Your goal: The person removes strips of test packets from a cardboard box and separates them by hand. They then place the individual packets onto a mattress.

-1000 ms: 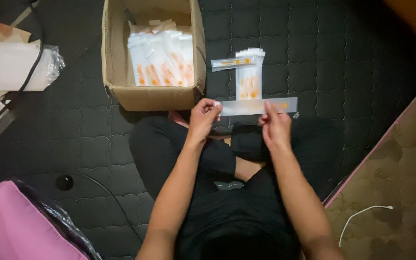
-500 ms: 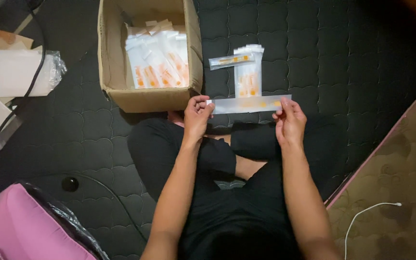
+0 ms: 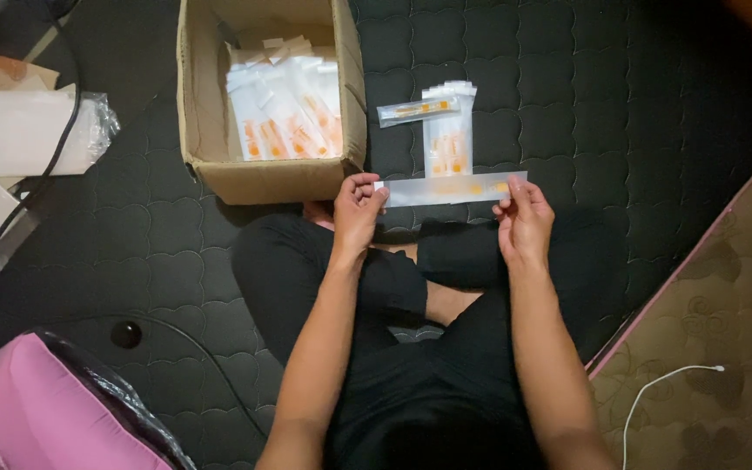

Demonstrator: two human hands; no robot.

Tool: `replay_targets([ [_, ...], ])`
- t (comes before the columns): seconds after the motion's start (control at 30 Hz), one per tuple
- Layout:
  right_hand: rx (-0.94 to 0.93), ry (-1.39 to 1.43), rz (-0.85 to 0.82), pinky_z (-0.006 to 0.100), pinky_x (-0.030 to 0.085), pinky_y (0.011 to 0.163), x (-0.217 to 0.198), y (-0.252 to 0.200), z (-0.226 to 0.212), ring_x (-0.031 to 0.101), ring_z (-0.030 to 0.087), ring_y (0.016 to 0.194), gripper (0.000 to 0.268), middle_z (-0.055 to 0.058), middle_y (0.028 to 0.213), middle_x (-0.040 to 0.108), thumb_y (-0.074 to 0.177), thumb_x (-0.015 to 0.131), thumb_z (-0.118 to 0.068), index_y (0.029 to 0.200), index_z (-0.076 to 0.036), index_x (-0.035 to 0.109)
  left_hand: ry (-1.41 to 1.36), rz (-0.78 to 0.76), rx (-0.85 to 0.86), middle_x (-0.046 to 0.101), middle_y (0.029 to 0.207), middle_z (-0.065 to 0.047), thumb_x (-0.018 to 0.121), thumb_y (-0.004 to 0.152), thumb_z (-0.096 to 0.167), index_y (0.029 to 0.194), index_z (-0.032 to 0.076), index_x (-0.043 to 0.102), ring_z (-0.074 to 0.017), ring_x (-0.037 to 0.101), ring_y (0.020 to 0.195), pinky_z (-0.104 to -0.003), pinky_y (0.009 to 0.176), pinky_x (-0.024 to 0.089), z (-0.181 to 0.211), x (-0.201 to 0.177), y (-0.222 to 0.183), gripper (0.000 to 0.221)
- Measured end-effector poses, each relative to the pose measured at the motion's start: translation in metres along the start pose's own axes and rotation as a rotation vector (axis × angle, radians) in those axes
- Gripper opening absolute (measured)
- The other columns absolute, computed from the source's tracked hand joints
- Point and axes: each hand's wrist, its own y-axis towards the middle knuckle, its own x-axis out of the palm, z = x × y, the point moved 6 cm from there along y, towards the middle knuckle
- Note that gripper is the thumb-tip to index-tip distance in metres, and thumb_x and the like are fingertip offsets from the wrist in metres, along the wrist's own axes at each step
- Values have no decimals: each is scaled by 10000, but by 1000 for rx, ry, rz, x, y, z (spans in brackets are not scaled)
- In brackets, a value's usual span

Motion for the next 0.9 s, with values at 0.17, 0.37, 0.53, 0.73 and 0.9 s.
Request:
replay_targets([
  [0.17,7,6,-4,208,585,568,2,-2,-1,658,78,611,76,-7,784,648,990,721,-114,939,-112,665,-2,-7,7,656,817,-66,745,897,43,1178,27,620,-85,639,608,-200,571,538,0,0,0,308],
  [0.37,-2,8,-2,213,586,571,-2,2,2,657,83,608,84,2,769,643,993,720,-111,932,-111,661,-10,3,0,672,811,-82,743,894,39,1168,25,626,-105,653,592,-213,565,532,-1,0,0,298],
  [0.53,8,8,-2,210,591,572,-5,6,5,658,85,613,81,8,779,650,994,716,-110,941,-115,655,-9,7,8,678,808,-76,743,891,46,1158,35,633,-103,656,591,-212,573,523,-3,0,1,289],
  [0.73,14,10,-5,214,594,574,-6,9,7,663,83,620,79,5,792,655,996,718,-125,956,-115,650,-4,5,8,662,797,-72,748,892,53,1150,48,642,-109,658,588,-213,574,524,-3,0,0,279],
  [0.9,12,23,-15,210,579,557,-8,11,9,664,82,612,91,2,793,658,991,724,-128,942,-130,648,35,-27,-3,650,805,-66,720,899,32,1191,50,667,-104,650,604,-215,594,505,-3,2,-1,297],
])
